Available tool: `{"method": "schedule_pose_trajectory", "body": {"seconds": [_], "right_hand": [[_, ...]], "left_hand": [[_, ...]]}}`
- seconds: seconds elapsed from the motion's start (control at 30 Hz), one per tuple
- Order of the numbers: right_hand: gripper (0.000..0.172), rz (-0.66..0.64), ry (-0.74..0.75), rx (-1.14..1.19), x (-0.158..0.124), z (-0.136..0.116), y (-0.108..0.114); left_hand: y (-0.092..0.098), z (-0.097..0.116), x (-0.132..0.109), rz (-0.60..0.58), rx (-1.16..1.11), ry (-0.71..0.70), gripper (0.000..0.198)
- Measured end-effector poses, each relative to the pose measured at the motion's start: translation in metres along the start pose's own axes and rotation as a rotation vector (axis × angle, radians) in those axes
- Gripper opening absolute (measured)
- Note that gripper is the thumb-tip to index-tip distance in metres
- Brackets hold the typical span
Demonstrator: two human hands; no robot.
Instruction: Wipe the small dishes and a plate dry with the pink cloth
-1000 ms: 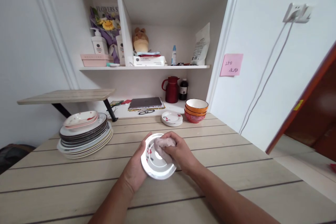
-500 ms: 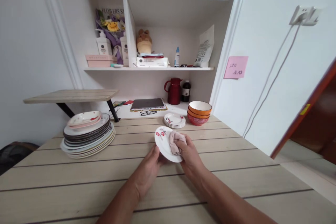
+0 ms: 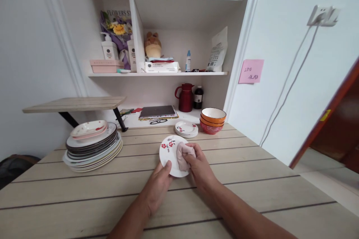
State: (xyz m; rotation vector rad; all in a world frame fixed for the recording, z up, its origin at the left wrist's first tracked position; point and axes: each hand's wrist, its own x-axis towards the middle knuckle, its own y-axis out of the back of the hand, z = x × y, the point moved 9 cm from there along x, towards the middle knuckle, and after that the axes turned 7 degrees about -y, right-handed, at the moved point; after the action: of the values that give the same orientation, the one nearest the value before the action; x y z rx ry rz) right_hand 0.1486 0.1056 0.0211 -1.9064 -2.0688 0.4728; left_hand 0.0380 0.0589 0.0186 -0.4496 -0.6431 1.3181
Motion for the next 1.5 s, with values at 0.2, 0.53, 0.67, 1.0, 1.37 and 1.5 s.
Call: {"method": "schedule_pose_trajectory", "body": {"seconds": [0.2,0.53,0.67,1.0,1.37,1.5], "right_hand": [[0.03,-0.032,0.028,-0.081,-0.001,-0.007,-0.004],[0.029,-0.108,0.007,-0.308,-0.001,0.0,-0.012],[0.021,-0.144,0.171,-0.561,0.001,-0.011,-0.013],[0.032,0.06,0.53,-1.002,-0.008,-0.057,-0.008],[0.042,0.037,0.579,-1.165,-0.01,-0.047,-0.032],[0.046,-0.126,0.685,-1.241,-0.027,-0.038,-0.06]], "left_hand": [[0.002,0.002,0.003,0.006,-0.024,-0.031,0.055],[0.036,0.011,0.005,0.305,0.019,-0.11,0.051],[0.044,0.018,0.008,0.341,-0.065,-0.107,0.052],[0.034,0.01,0.005,0.271,-0.043,0.012,0.045],[0.017,-0.013,0.0,0.155,0.001,0.119,0.046],[0.015,-0.014,0.0,0.143,0.037,0.117,0.047]]}}
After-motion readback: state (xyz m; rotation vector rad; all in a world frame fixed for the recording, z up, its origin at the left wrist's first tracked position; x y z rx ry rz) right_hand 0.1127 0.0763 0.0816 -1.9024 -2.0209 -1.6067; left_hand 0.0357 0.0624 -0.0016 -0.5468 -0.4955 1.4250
